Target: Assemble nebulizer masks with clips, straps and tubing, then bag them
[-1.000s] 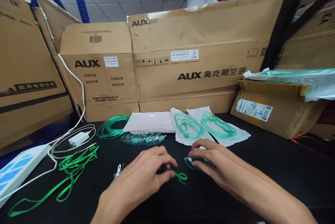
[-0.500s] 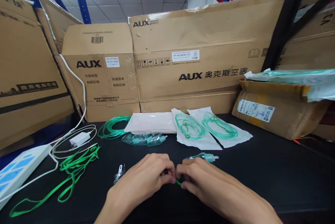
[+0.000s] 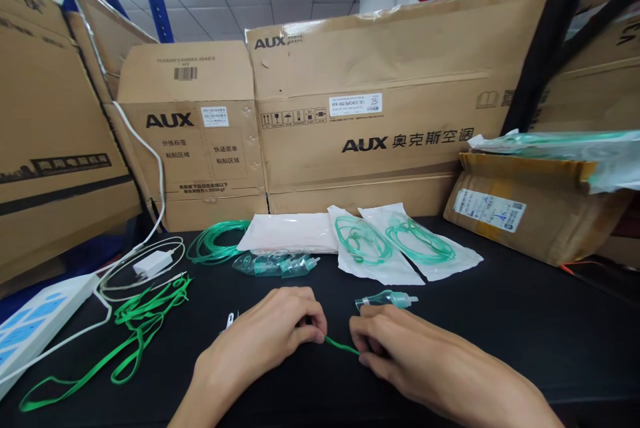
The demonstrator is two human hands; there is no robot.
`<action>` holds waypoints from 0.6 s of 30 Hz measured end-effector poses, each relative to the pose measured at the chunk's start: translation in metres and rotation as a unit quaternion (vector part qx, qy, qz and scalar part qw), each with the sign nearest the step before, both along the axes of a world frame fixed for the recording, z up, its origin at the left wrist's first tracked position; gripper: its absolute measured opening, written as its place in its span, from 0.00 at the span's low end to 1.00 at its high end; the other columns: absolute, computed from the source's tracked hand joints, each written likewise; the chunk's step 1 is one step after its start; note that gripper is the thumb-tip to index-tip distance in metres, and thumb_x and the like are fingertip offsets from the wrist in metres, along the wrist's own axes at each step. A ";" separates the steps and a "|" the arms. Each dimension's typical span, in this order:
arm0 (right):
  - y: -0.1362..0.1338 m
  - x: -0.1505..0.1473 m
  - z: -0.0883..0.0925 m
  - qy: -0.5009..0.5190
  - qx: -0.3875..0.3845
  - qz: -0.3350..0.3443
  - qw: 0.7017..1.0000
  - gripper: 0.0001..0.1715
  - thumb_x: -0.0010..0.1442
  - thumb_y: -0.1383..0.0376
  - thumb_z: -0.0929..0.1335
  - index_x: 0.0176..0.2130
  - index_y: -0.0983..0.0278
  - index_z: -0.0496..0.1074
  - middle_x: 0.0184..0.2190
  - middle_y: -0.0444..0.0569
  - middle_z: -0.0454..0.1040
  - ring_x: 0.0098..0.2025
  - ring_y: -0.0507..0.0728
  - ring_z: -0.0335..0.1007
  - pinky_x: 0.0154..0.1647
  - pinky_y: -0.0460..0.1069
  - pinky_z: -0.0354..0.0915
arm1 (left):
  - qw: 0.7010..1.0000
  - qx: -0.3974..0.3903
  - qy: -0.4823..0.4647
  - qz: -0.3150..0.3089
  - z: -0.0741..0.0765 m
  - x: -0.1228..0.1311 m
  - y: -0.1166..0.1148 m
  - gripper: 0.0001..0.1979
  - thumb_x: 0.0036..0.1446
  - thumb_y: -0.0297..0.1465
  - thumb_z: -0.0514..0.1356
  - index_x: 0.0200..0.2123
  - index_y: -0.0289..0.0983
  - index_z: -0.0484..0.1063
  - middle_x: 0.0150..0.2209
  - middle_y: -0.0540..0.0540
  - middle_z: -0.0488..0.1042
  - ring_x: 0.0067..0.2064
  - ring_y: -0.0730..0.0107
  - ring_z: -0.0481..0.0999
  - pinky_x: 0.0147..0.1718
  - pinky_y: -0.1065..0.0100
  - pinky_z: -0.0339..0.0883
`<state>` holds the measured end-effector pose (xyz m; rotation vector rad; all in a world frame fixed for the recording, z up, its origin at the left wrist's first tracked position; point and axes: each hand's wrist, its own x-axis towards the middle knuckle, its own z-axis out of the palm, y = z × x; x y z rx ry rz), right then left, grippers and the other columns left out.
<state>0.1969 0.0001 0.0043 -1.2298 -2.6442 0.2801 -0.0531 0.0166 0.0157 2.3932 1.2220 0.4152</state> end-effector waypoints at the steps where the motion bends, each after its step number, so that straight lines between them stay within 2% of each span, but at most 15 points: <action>1: 0.000 0.001 -0.001 0.006 0.016 0.009 1.000 0.08 0.65 0.71 0.67 0.41 0.56 0.70 0.42 0.44 0.75 0.46 0.57 0.75 0.45 0.50 0.68 | 1.000 -0.002 0.002 0.003 0.001 0.000 0.000 0.06 0.66 0.29 0.61 0.38 0.44 0.78 0.40 0.53 0.75 0.48 0.65 0.74 0.46 0.69 0.62; 4: 0.002 0.000 -0.004 0.030 0.051 0.031 0.998 0.08 0.67 0.70 0.66 0.44 0.57 0.70 0.50 0.47 0.75 0.53 0.58 0.74 0.52 0.51 0.68 | 1.000 -0.010 0.001 0.005 0.004 0.003 -0.003 0.04 0.65 0.29 0.63 0.38 0.44 0.78 0.43 0.53 0.74 0.48 0.66 0.75 0.47 0.69 0.62; 6: 0.002 -0.001 -0.003 0.031 0.045 0.031 0.998 0.07 0.68 0.70 0.65 0.43 0.58 0.70 0.48 0.46 0.75 0.50 0.57 0.75 0.50 0.51 0.69 | 1.000 -0.013 -0.006 0.001 0.007 0.007 -0.007 0.04 0.63 0.30 0.66 0.39 0.46 0.78 0.47 0.55 0.73 0.51 0.66 0.74 0.49 0.69 0.62; 11: 0.002 -0.002 -0.002 0.044 0.040 0.026 0.998 0.06 0.69 0.70 0.65 0.44 0.58 0.68 0.44 0.44 0.74 0.47 0.56 0.74 0.48 0.51 0.68 | 1.000 -0.013 -0.021 -0.018 0.007 0.018 -0.014 0.13 0.57 0.40 0.71 0.45 0.49 0.78 0.51 0.55 0.73 0.54 0.63 0.74 0.50 0.68 0.63; 13: 0.002 -0.001 -0.004 0.046 0.054 0.028 0.997 0.05 0.69 0.69 0.65 0.43 0.59 0.68 0.42 0.45 0.74 0.45 0.56 0.74 0.46 0.51 0.69 | 0.999 -0.006 -0.026 -0.026 0.004 0.020 -0.014 0.11 0.61 0.41 0.68 0.46 0.48 0.78 0.49 0.53 0.75 0.53 0.62 0.74 0.50 0.67 0.63; 15: 0.003 0.000 -0.009 0.053 0.072 0.032 0.996 0.05 0.68 0.69 0.65 0.42 0.59 0.68 0.42 0.46 0.74 0.45 0.56 0.75 0.46 0.51 0.70 | 0.999 0.005 -0.023 -0.034 0.001 0.020 -0.012 0.06 0.66 0.36 0.63 0.45 0.47 0.79 0.47 0.52 0.77 0.52 0.63 0.75 0.51 0.67 0.63; 18: 0.005 0.002 -0.013 0.061 0.088 0.029 0.994 0.05 0.68 0.69 0.64 0.43 0.59 0.69 0.46 0.49 0.75 0.49 0.58 0.76 0.50 0.52 0.71 | 1.000 0.017 -0.014 -0.022 -0.002 0.017 -0.010 0.07 0.70 0.32 0.59 0.42 0.47 0.78 0.43 0.54 0.77 0.49 0.66 0.75 0.52 0.68 0.62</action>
